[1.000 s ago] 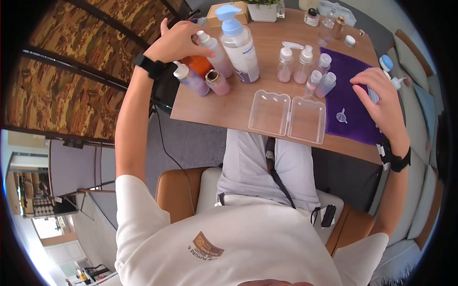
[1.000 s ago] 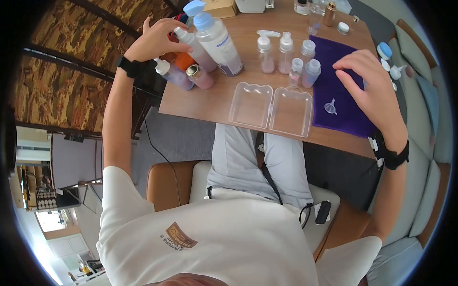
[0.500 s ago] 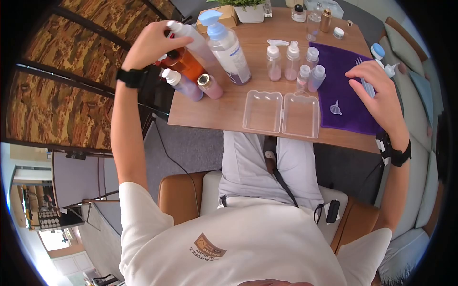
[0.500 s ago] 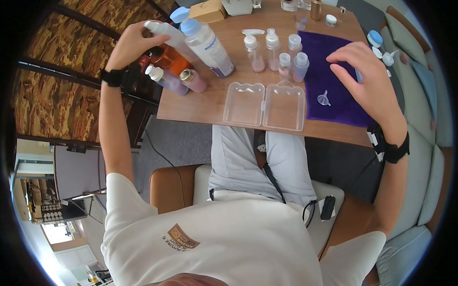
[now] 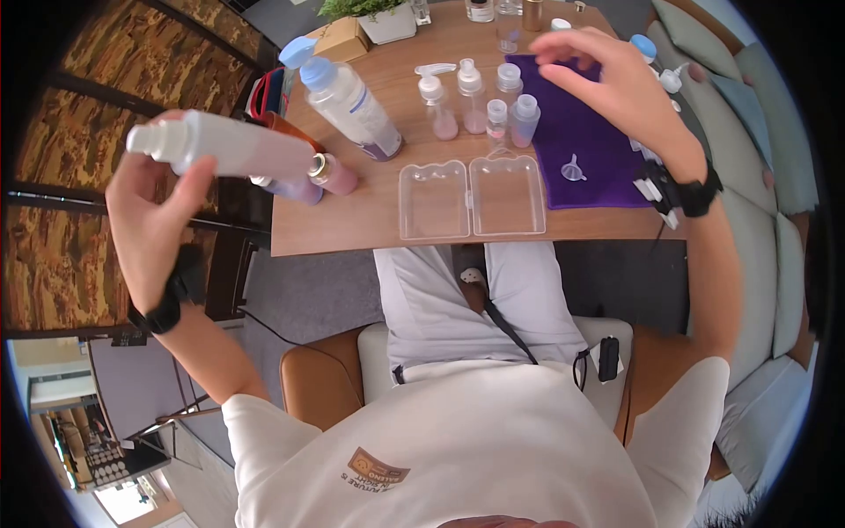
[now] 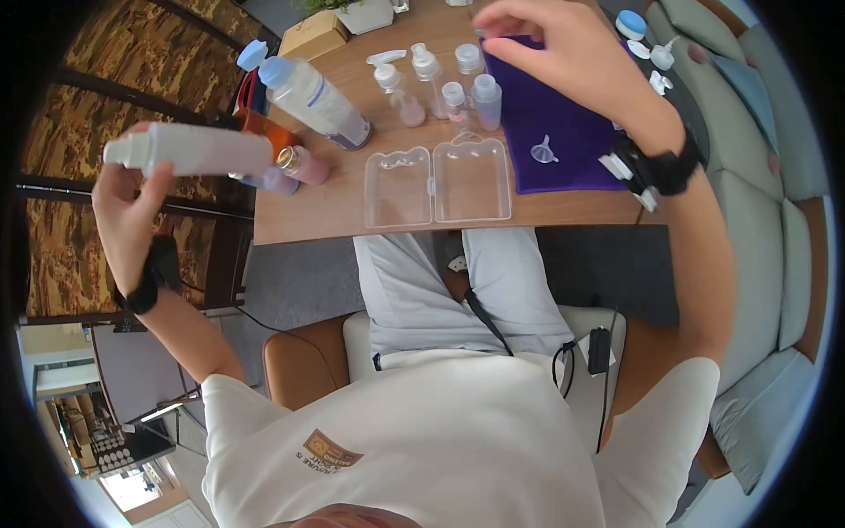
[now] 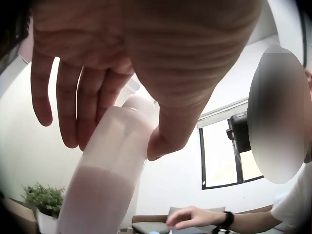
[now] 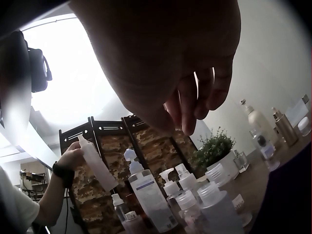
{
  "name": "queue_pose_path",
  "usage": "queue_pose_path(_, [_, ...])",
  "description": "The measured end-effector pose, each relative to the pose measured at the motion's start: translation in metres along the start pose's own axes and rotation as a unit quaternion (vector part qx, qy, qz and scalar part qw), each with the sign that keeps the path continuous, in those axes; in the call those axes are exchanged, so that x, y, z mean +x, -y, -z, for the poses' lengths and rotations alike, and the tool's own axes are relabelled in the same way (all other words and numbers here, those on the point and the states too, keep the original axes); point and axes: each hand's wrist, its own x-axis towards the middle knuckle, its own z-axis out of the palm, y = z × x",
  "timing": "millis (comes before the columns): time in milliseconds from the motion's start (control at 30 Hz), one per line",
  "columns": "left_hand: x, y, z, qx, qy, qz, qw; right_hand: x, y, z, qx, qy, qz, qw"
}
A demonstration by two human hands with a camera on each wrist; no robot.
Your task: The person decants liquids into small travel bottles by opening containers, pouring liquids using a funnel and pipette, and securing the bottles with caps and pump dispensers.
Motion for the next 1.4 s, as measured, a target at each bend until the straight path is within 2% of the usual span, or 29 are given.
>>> queue_pose_path(100, [-0.016, -0.001, -0.03, -0.019, 0.04, -0.061, 0.997, 0.022, 0.007, -0.015, 0.033, 0.024, -0.023, 0.999])
queue_pose_path(200, [-0.022, -0.001, -0.071, -0.008, 0.075, -0.098, 0.992, 0.039, 0.001, -0.036, 0.043, 0.033, 0.012, 0.998])
queue_pose_path(267, [-0.024, -0.012, -0.093, -0.031, 0.12, -0.06, 0.99, 0.049, -0.011, -0.049, 0.012, 0.051, 0.02, 0.998])
queue_pose_path(367, [-0.02, 0.002, -0.122, -0.057, 0.136, -0.077, 0.986, 0.057, -0.009, -0.06, -0.044, 0.077, 0.014, 0.996])
queue_pose_path(467, [-0.016, -0.009, -0.13, -0.031, 0.176, -0.041, 0.983, 0.06, -0.014, -0.07, -0.053, 0.093, 0.001, 0.994])
queue_pose_path(600, [-0.012, 0.007, -0.15, -0.059, 0.162, -0.105, 0.979, 0.063, -0.007, -0.07, -0.085, 0.141, -0.026, 0.986])
queue_pose_path(667, [-0.011, 0.002, -0.151, -0.04, 0.18, -0.082, 0.979, 0.061, -0.007, -0.072, -0.085, 0.136, -0.021, 0.987])
queue_pose_path(767, [-0.011, 0.004, -0.153, -0.027, 0.19, -0.077, 0.978, 0.058, -0.011, -0.071, -0.086, 0.09, 0.003, 0.992])
queue_pose_path(867, [-0.012, 0.005, -0.154, -0.019, 0.195, -0.083, 0.977, 0.061, -0.011, -0.069, -0.081, -0.05, 0.124, 0.988])
queue_pose_path(967, [-0.014, 0.009, -0.153, -0.018, 0.194, -0.083, 0.977, 0.057, 0.044, -0.043, -0.019, 0.014, 0.064, 0.998])
queue_pose_path(1033, [-0.015, 0.013, -0.155, -0.047, 0.19, -0.082, 0.977, 0.05, 0.068, -0.04, 0.062, 0.096, 0.0, 0.993])
queue_pose_path(1100, [-0.019, 0.021, -0.163, -0.103, 0.184, -0.08, 0.974, 0.044, 0.079, -0.046, 0.126, 0.126, 0.021, 0.984])
queue_pose_path(1200, [-0.027, 0.033, -0.177, -0.187, 0.146, -0.108, 0.965, 0.037, 0.088, -0.059, 0.103, 0.125, 0.13, 0.978])
queue_pose_path(1400, [-0.045, 0.042, -0.201, -0.245, 0.087, -0.032, 0.965, 0.035, 0.098, -0.078, 0.009, 0.124, 0.097, 0.988])
